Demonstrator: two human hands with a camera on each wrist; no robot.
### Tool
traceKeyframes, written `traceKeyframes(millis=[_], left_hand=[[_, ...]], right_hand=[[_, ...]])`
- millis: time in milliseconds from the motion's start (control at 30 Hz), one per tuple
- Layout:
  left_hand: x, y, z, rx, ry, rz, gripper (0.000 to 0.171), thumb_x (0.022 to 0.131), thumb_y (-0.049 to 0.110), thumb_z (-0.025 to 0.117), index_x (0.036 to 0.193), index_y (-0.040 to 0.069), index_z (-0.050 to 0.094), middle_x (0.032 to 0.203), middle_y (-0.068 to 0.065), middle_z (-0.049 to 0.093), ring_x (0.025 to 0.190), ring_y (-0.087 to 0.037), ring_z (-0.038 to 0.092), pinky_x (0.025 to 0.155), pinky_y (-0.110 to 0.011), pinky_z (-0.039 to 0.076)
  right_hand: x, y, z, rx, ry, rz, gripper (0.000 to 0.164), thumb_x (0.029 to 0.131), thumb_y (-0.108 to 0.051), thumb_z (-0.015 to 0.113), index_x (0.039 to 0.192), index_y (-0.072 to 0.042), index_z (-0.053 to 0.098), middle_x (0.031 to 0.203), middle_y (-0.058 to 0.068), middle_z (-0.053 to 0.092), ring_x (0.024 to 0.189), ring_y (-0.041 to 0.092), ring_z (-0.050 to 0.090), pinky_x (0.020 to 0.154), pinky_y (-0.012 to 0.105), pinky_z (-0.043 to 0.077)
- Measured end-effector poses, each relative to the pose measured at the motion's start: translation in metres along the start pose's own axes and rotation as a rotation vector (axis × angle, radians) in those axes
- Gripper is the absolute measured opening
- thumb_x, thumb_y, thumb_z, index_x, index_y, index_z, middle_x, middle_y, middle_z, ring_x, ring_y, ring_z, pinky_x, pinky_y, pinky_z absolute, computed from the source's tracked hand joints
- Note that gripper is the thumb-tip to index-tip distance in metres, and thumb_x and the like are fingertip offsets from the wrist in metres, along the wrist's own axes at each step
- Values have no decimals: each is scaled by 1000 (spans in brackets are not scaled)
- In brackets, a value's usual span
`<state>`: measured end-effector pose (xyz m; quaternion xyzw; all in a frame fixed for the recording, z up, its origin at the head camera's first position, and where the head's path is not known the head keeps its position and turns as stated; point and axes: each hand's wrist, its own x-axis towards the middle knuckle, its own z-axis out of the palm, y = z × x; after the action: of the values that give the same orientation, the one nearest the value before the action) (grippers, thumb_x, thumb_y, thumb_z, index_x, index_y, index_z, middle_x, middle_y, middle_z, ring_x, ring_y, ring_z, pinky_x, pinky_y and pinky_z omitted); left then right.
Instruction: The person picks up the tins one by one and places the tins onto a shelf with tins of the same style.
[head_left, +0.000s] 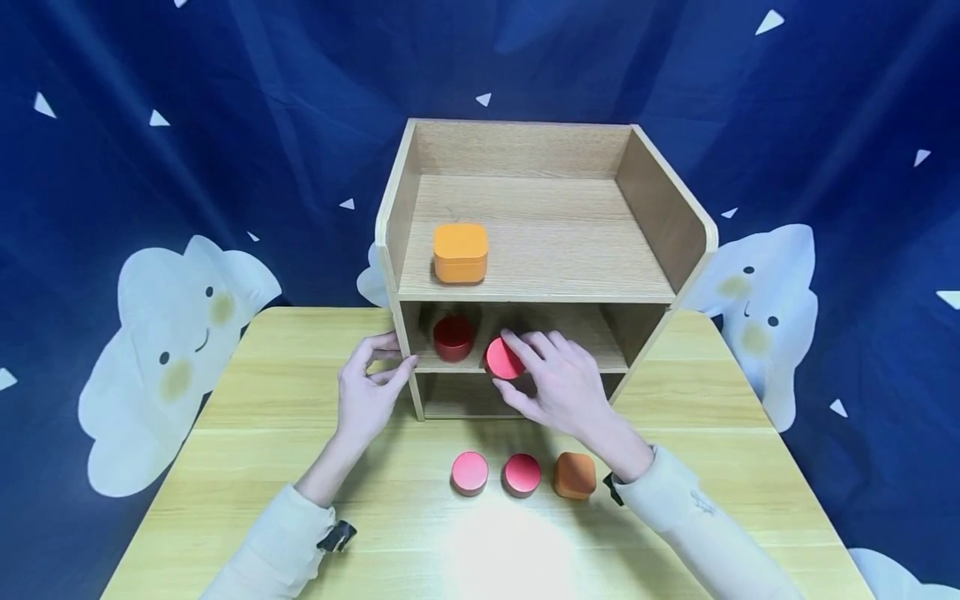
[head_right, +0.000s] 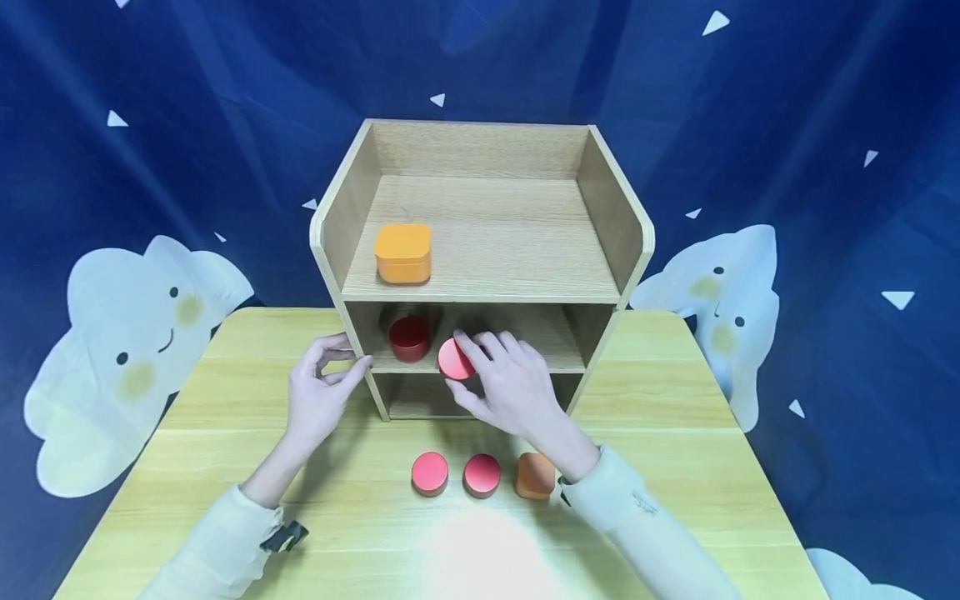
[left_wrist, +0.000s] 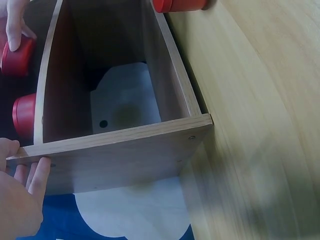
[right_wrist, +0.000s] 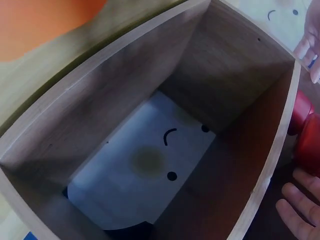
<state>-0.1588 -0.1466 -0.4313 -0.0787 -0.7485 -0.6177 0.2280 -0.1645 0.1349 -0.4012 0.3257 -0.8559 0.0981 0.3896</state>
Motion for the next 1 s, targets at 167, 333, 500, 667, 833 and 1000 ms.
traceKeyframes(millis=[167, 333, 500, 667, 833, 1000], left_hand=[[0, -1, 0, 13, 1, -5, 35, 89, -4, 80, 121, -5, 68, 115, -24, 73, 95, 3, 66, 77, -14, 66], [0, -1, 0, 13, 1, -11, 35, 88, -5, 80, 121, -5, 68, 115, -24, 73, 95, 3, 66, 76, -14, 66], [0, -1, 0, 9, 2, -5, 35, 88, -5, 80, 121, -6, 68, 115, -24, 72, 95, 3, 66, 77, -14, 66], [0, -1, -1, 9, 2, 7, 35, 89, -5, 80, 122, -6, 67, 115, -24, 72, 95, 3, 66, 77, -14, 66], [0, -3, -1, 16, 5, 17, 35, 89, -5, 79, 122, -6, 67, 115, -24, 72, 96, 3, 66, 77, -15, 66], [-1, -3, 0, 23, 0, 8, 35, 90, -4, 79, 123, -4, 67, 115, -23, 72, 96, 2, 65, 78, -16, 67]], right_hand=[[3, -1, 6, -22, -9, -7, 55, 87, -46, 73, 132, -14, 72, 100, 4, 73, 78, 24, 66, 56, 32, 57], [6, 0, 10, -25, -56, 12, 56, 88, -49, 74, 134, -15, 71, 103, 4, 74, 84, 26, 68, 59, 33, 60], [10, 3, 15, -34, -66, 8, 57, 87, -50, 76, 131, -15, 72, 104, 4, 74, 88, 27, 69, 60, 35, 62], [13, 5, 18, -64, -66, 1, 57, 87, -50, 75, 131, -15, 73, 105, 5, 75, 87, 28, 68, 58, 36, 62], [16, 5, 21, -78, -84, 4, 55, 89, -51, 72, 131, -15, 73, 107, 6, 75, 88, 28, 69, 60, 36, 62], [16, 8, 24, -54, -107, 15, 55, 91, -52, 71, 129, -13, 74, 107, 7, 75, 88, 28, 68, 63, 37, 64]])
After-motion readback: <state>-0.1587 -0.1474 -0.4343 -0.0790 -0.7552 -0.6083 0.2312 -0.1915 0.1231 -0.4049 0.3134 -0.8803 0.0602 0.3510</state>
